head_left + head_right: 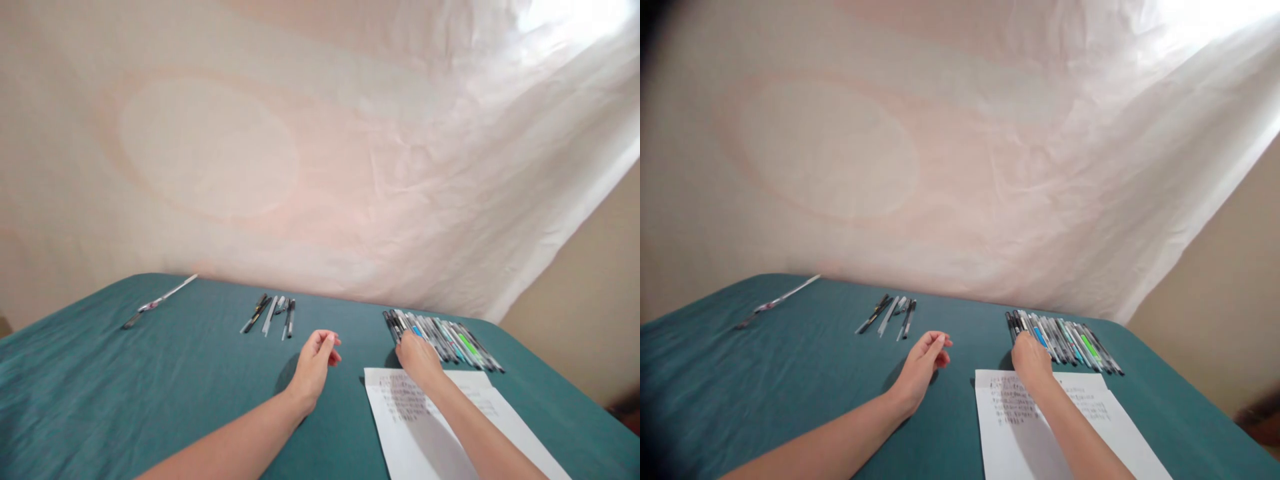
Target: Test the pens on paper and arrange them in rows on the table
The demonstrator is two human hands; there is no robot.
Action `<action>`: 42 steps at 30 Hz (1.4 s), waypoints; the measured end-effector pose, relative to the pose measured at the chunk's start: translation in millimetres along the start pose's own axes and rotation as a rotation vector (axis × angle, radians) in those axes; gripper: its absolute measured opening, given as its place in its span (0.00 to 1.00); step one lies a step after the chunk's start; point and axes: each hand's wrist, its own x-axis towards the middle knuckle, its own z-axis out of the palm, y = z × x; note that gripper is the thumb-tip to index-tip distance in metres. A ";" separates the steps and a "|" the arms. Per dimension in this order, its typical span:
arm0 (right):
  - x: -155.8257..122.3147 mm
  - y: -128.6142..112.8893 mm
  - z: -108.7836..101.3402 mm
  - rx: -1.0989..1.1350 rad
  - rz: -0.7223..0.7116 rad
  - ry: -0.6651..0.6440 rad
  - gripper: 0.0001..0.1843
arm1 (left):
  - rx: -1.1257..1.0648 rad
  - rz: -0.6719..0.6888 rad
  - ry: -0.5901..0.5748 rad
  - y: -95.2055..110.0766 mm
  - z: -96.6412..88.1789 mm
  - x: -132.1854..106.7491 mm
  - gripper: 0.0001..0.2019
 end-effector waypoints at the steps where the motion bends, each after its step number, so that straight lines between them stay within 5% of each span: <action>1: 0.7 -0.2 0.9 0.000 0.010 0.008 0.12 | -0.007 -0.002 -0.003 -0.6 -0.2 0.2 0.16; 11: 5.2 -8.1 -6.5 -0.068 0.006 0.065 0.11 | -0.035 -0.007 -0.013 2.6 0.4 -2.5 0.17; 19: -3.5 -97.4 -14.1 0.330 -0.617 0.033 0.07 | 0.066 0.241 0.055 25.5 0.7 -21.7 0.20; 23: -6.3 -147.4 -7.1 0.351 -0.956 0.060 0.18 | 0.226 0.421 -0.088 38.0 -1.4 -39.7 0.18; 28: -2.8 -184.0 0.2 0.232 -1.086 0.051 0.27 | 0.350 0.539 -0.240 39.7 -4.3 -52.2 0.16; 35: 0.4 -185.2 12.0 0.257 -1.109 0.001 0.23 | 0.331 0.500 -0.195 37.6 -5.1 -47.0 0.16; 42: -26.6 -145.0 2.4 0.524 -1.088 0.011 0.20 | 0.282 0.462 -0.142 37.6 -3.0 -42.3 0.16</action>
